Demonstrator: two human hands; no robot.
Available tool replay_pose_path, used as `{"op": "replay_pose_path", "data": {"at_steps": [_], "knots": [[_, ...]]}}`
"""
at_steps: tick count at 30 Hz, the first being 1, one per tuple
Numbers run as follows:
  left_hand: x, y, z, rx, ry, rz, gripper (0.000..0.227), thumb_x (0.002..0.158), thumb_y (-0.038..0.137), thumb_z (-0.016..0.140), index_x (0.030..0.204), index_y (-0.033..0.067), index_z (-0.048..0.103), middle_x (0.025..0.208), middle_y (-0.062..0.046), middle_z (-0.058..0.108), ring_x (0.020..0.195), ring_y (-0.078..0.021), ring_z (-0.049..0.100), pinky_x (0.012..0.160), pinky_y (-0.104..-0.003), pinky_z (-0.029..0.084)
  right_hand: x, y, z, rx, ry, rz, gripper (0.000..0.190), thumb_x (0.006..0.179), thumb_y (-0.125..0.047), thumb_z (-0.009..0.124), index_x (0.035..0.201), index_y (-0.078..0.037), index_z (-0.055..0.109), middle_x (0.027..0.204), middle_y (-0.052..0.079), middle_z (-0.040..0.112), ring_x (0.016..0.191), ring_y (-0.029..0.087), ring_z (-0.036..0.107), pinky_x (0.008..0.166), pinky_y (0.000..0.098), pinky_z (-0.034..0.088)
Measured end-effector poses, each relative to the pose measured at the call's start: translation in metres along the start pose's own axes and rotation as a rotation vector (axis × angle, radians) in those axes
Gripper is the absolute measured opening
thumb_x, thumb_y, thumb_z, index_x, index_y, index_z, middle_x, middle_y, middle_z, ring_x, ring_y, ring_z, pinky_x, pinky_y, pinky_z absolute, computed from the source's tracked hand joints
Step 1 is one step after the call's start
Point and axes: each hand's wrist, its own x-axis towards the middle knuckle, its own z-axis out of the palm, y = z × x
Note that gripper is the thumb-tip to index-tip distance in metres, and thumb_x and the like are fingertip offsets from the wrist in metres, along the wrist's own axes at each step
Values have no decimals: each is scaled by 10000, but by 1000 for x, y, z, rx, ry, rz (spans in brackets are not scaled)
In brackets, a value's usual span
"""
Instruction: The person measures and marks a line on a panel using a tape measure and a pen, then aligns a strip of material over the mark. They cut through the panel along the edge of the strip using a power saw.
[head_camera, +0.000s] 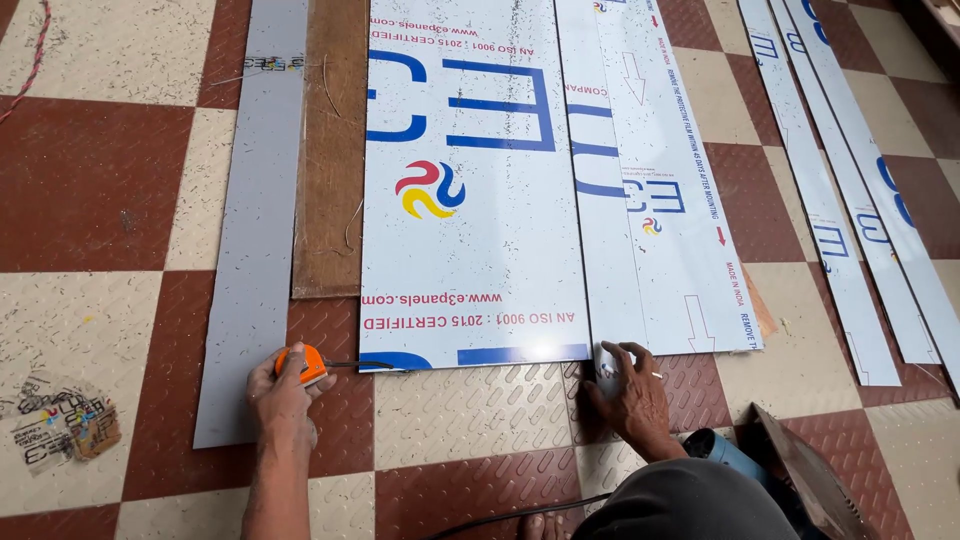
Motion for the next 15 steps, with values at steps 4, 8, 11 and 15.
{"op": "replay_pose_path", "data": {"at_steps": [4,8,11,15], "knots": [[-10,1,5,88,-26,-109,357,973,240,689,1239,40,560,1095,-184,667,700,-289,709,578,-324,595,3,4,-9,84,73,-142,755,747,-252,817,1411,-214,460,1396,160,459,1045,366,643,728,419,611],[3,-18,-4,10,-39,-24,371,977,212,712,1219,-22,557,1122,-199,625,737,-256,701,606,-336,654,8,22,-29,-52,96,-244,760,691,-136,780,1383,-186,468,1356,161,477,1016,344,646,767,441,593],[4,-18,-9,41,-8,-15,366,988,214,706,1217,-28,554,1118,-222,628,735,-282,708,623,-328,651,10,45,-54,-129,100,-245,725,748,-132,759,1404,-188,457,1353,144,491,1007,324,651,787,446,593],[3,-21,-9,44,9,-22,351,989,193,687,1219,-34,550,1124,-232,625,750,-278,712,633,-330,669,20,122,-71,-314,3,19,712,866,-156,682,1499,-332,408,1309,100,538,990,253,693,760,361,653]]}}
